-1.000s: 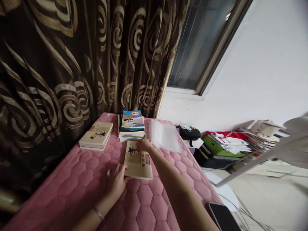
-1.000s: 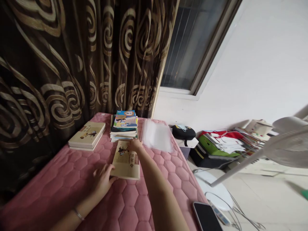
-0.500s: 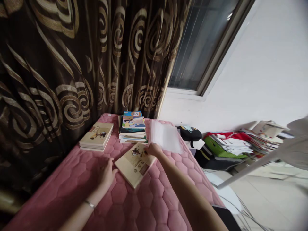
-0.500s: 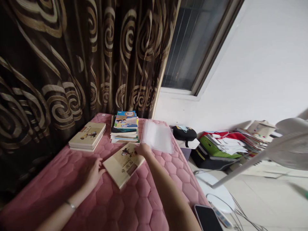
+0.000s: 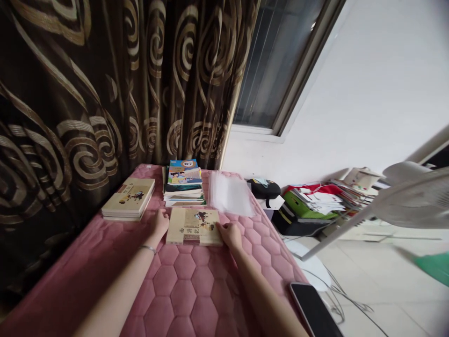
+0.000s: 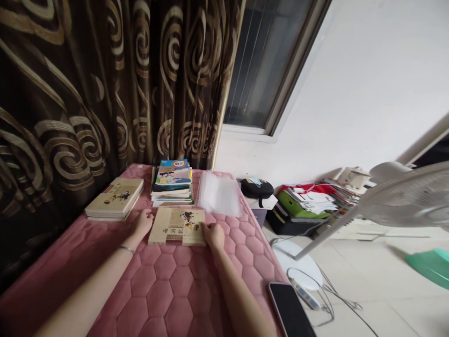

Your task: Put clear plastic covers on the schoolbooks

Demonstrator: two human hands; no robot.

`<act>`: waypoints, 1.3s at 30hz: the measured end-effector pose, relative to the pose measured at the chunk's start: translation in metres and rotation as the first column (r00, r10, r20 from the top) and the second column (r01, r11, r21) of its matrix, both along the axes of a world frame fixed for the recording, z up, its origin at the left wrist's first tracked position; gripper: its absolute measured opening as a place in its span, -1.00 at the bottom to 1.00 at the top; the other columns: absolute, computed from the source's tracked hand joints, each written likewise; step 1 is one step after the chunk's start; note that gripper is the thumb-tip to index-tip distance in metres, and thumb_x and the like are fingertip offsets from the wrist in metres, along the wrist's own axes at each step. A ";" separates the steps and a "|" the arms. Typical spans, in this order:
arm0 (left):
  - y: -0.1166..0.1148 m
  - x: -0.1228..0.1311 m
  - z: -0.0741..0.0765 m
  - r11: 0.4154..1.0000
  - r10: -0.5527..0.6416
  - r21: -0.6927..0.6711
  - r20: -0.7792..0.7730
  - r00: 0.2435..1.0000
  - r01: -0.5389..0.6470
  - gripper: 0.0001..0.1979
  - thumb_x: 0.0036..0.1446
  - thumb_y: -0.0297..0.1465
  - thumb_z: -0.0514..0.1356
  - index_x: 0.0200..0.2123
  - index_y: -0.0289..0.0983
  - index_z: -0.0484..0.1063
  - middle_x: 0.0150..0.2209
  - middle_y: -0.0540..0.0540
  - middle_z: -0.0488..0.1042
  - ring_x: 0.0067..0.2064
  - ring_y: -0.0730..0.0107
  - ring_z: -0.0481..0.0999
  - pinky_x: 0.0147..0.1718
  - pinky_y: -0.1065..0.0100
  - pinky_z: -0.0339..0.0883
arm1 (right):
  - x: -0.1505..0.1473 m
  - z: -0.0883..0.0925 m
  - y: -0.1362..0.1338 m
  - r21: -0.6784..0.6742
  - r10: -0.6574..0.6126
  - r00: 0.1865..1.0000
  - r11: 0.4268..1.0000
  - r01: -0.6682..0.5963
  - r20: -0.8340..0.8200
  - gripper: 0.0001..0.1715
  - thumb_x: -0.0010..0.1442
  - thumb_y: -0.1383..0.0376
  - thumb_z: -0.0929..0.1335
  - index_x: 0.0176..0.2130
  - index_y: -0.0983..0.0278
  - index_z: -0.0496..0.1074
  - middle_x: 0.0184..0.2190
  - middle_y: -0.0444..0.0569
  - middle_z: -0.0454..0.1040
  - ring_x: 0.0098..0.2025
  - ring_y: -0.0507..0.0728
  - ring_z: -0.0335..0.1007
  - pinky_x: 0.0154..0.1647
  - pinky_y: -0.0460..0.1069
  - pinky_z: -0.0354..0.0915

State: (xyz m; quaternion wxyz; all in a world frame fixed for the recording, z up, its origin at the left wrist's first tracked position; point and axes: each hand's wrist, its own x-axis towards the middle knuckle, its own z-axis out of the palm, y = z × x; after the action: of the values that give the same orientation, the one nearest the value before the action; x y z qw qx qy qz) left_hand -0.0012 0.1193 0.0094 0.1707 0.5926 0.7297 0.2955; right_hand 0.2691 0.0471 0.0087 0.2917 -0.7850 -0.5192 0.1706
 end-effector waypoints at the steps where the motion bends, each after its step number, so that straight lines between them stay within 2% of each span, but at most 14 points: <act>1: -0.001 0.000 -0.001 1.000 0.014 -0.003 0.003 1.000 -0.014 -0.78 0.16 -0.47 0.10 -0.12 -0.33 0.44 -0.17 -0.26 0.60 -0.11 0.16 0.58 -0.20 0.30 0.35 | -0.001 -0.002 0.001 0.013 -0.016 1.000 1.000 0.016 -0.018 -0.56 0.19 0.11 0.33 -0.63 0.24 0.40 -0.57 0.02 0.51 -0.48 0.14 0.44 -0.53 -0.03 0.19; 3: -0.005 0.001 -0.004 1.000 0.022 -0.003 0.012 1.000 -0.022 -0.78 0.14 -0.46 0.14 -0.13 -0.32 0.44 -0.19 -0.26 0.61 -0.12 0.15 0.59 -0.21 0.30 0.35 | -0.001 -0.005 0.003 0.022 -0.027 0.999 0.999 0.027 -0.022 -0.55 0.17 0.12 0.33 -0.66 0.24 0.36 -0.62 -0.01 0.46 -0.52 0.12 0.39 -0.56 -0.04 0.13; 6: -0.013 0.003 -0.009 1.000 -0.011 0.015 0.030 0.999 0.010 -0.80 0.10 -0.50 0.17 -0.16 -0.30 0.44 -0.21 -0.20 0.62 -0.15 0.25 0.59 -0.21 0.36 0.35 | 0.000 -0.008 0.005 0.048 -0.016 0.999 0.999 0.018 -0.038 -0.54 0.17 0.11 0.34 -0.66 0.25 0.35 -0.64 -0.04 0.44 -0.52 0.10 0.37 -0.56 -0.06 0.10; 11: -0.032 -0.004 -0.013 0.994 -0.088 0.071 0.046 0.995 0.084 -0.87 0.13 -0.50 0.15 -0.24 -0.29 0.46 -0.23 -0.15 0.62 -0.21 0.31 0.59 -0.24 0.38 0.37 | 0.008 -0.005 0.002 0.061 0.045 0.997 0.997 -0.042 -0.057 -0.56 0.19 0.17 0.32 -0.64 0.28 0.42 -0.64 -0.03 0.43 -0.50 0.12 0.39 -0.53 -0.05 0.13; 13: -0.046 -0.008 -0.011 0.990 -0.113 0.094 0.042 0.993 0.108 -0.86 0.14 -0.52 0.13 -0.26 -0.29 0.48 -0.24 -0.14 0.61 -0.20 0.31 0.58 -0.22 0.36 0.39 | 0.006 -0.001 -0.006 0.077 0.049 0.998 0.996 -0.046 -0.049 -0.64 0.22 0.22 0.29 -0.50 0.30 0.53 -0.51 0.02 0.51 -0.39 0.15 0.43 -0.44 -0.04 0.20; 15: -0.062 -0.008 -0.009 0.982 -0.141 0.128 0.027 0.990 0.137 -0.83 0.13 -0.53 0.12 -0.27 -0.27 0.51 -0.20 -0.13 0.59 -0.15 0.30 0.56 -0.14 0.33 0.38 | -0.002 0.003 -0.019 0.162 0.048 0.999 0.986 -0.052 0.024 -0.71 0.22 0.26 0.27 -0.28 0.28 0.58 -0.28 0.07 0.55 -0.22 0.19 0.44 -0.25 -0.01 0.26; 17: -0.080 0.000 -0.005 0.954 -0.224 0.194 -0.034 0.974 0.226 -0.81 0.14 -0.51 0.13 -0.29 -0.22 0.55 -0.09 -0.12 0.55 -0.07 0.28 0.52 -0.05 0.28 0.35 | -0.018 0.006 -0.034 0.252 0.091 0.986 0.960 -0.125 0.142 -0.71 0.22 0.26 0.29 -0.16 0.20 0.58 -0.11 0.06 0.52 -0.09 0.22 0.37 -0.06 0.06 0.22; 19: -0.094 0.015 -0.001 0.887 -0.347 0.264 -0.162 0.924 0.379 -0.82 0.14 -0.47 0.17 -0.29 -0.18 0.58 -0.03 -0.11 0.51 -0.02 0.22 0.48 -0.01 0.21 0.31 | -0.037 0.007 -0.047 0.261 0.192 0.955 0.933 -0.249 0.227 -0.76 0.23 0.23 0.32 -0.18 0.09 0.59 -0.05 -0.01 0.50 -0.03 0.23 0.32 0.00 0.10 0.15; 21: -0.103 0.032 0.001 0.837 -0.399 0.277 -0.283 0.872 0.473 -0.82 0.10 -0.47 0.21 -0.28 -0.13 0.59 -0.05 -0.09 0.52 0.00 0.16 0.45 0.00 0.11 0.26 | -0.055 0.006 -0.056 0.238 0.268 0.929 0.914 -0.329 0.255 -0.81 0.22 0.20 0.35 -0.23 0.03 0.60 -0.02 -0.06 0.49 0.03 0.24 0.27 0.00 0.12 0.11; 24: -0.109 0.051 0.002 0.827 -0.394 0.254 -0.376 0.838 0.502 -0.79 0.10 -0.50 0.20 -0.30 -0.09 0.59 -0.14 -0.04 0.54 -0.06 0.17 0.45 -0.03 0.04 0.20 | -0.072 0.001 -0.058 0.235 0.287 0.923 0.908 -0.347 0.255 -0.85 0.22 0.19 0.38 -0.25 0.02 0.59 -0.02 -0.08 0.50 0.08 0.23 0.23 0.02 0.12 0.07; 27: -0.109 0.056 0.000 0.831 -0.378 0.253 -0.396 0.837 0.495 -0.80 0.12 -0.51 0.19 -0.32 -0.11 0.58 -0.19 -0.04 0.55 -0.09 0.20 0.45 -0.05 0.05 0.17 | -0.074 -0.005 -0.054 0.251 0.281 0.927 0.906 -0.341 0.248 -0.85 0.23 0.21 0.38 -0.28 0.04 0.59 -0.04 -0.08 0.52 0.09 0.21 0.23 0.04 0.12 0.03; 33: -0.105 0.038 -0.001 0.851 -0.338 0.259 -0.397 0.853 0.457 -0.89 0.11 -0.43 0.25 -0.33 -0.11 0.58 -0.20 -0.03 0.57 -0.11 0.20 0.44 -0.08 0.10 0.12 | -0.053 -0.012 -0.052 0.271 0.280 0.930 0.900 -0.340 0.237 -0.87 0.23 0.25 0.37 -0.28 0.09 0.57 -0.03 -0.10 0.53 0.09 0.19 0.25 0.03 0.12 0.02; 37: -0.099 0.004 -0.001 0.866 -0.296 0.264 -0.416 0.860 0.426 -0.91 0.11 -0.36 0.27 -0.42 -0.12 0.58 -0.23 -0.03 0.58 -0.13 0.20 0.44 -0.12 0.12 0.10 | -0.020 -0.011 -0.056 0.241 0.240 0.933 0.921 -0.306 0.267 -0.88 0.20 0.26 0.37 -0.27 0.12 0.56 0.02 -0.07 0.52 0.14 0.22 0.24 0.05 0.14 0.02; 39: -0.094 -0.014 -0.003 0.867 -0.279 0.278 -0.418 0.865 0.414 -0.91 0.12 -0.34 0.26 -0.40 -0.11 0.59 -0.24 -0.03 0.58 -0.14 0.21 0.45 -0.14 0.16 0.10 | -0.004 -0.009 -0.058 0.220 0.231 0.931 0.929 -0.298 0.284 -0.88 0.18 0.26 0.38 -0.28 0.10 0.57 0.03 -0.09 0.51 0.15 0.24 0.24 0.07 0.16 0.02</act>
State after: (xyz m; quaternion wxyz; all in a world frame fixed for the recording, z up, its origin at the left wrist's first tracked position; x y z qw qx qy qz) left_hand -0.0147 0.0249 0.0068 -0.0271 0.7811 0.5611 0.2724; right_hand 0.2649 -0.0107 -0.0005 0.2973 -0.6775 -0.6717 0.0378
